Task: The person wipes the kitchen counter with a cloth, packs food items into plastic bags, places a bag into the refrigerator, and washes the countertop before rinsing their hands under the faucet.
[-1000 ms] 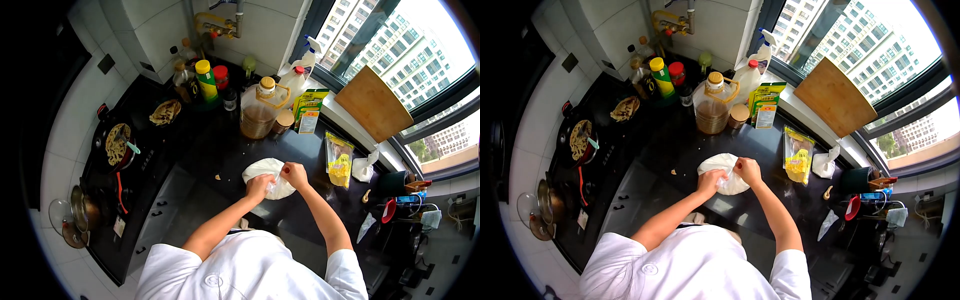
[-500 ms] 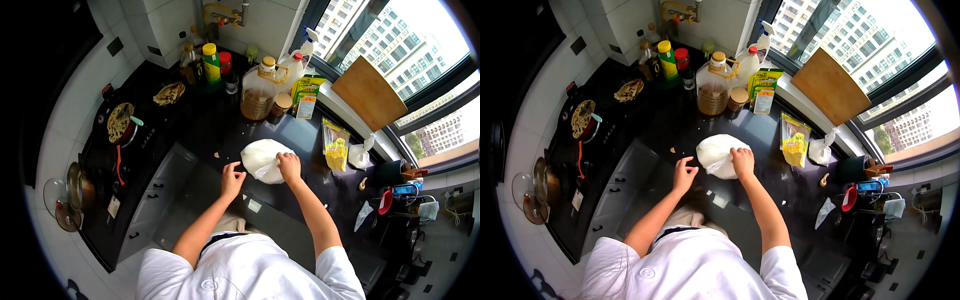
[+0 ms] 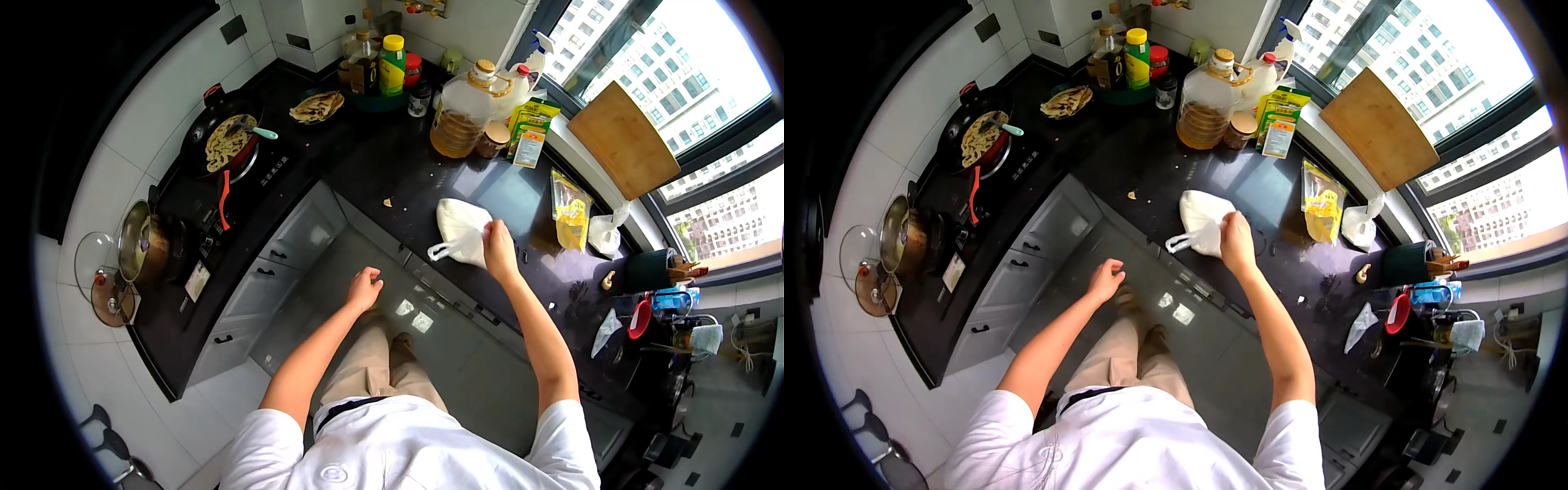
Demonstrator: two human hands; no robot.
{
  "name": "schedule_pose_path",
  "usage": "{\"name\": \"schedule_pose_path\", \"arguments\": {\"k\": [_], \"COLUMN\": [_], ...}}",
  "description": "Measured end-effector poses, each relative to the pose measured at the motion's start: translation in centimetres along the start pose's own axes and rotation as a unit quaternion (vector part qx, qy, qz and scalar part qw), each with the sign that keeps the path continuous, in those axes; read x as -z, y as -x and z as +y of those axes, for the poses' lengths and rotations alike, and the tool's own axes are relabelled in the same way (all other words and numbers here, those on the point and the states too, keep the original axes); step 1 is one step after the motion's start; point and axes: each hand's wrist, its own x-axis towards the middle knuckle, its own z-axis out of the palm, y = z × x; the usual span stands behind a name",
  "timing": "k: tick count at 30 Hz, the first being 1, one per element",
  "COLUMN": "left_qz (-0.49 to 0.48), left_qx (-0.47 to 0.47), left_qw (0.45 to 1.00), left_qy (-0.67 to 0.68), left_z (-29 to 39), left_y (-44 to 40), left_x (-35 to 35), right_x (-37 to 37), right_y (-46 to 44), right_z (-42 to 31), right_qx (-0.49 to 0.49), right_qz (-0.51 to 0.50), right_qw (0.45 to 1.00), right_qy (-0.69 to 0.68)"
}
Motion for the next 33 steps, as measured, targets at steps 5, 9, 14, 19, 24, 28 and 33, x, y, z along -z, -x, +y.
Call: {"name": "schedule_pose_path", "arguments": {"k": [5,9,14,19,24,28,33], "left_qz": [-0.092,-0.174,-0.232,-0.247,-0.241,-0.209,-0.143], "left_qx": [0.040,0.078,0.061,0.070,-0.042,-0.130,-0.113], "left_qw": [0.994,0.981,0.970,0.966,0.969,0.968,0.982], "left_qy": [-0.035,-0.027,-0.040,0.026,0.016,-0.051,-0.048], "left_z": [-3.5,-4.4,-5.9,-6.8,-8.3,-12.2,-19.4], "left_y": [-6.4,-11.2,-15.9,-17.3,-20.0,-18.7,-10.0], "left_x": [-2.1,-3.9,-6.7,-9.5,-11.7,-10.8,-3.6], "right_x": [2.7,2.1,-1.6,-7.0,-11.0,-13.9,-17.1], "right_y": [6.3,11.0,15.4,18.3,18.5,18.4,18.7], "right_z": [-5.2,-8.8,-13.8,-15.5,-15.8,-15.6,-15.5], "right_qx": [-0.129,-0.230,-0.350,-0.389,-0.410,-0.383,-0.352], "right_qz": [0.000,-0.019,-0.023,0.053,0.064,0.039,0.005], "right_qw": [0.990,0.967,0.927,0.907,0.888,0.909,0.929], "right_qy": [-0.057,-0.105,-0.132,-0.153,-0.201,-0.162,-0.116]}}
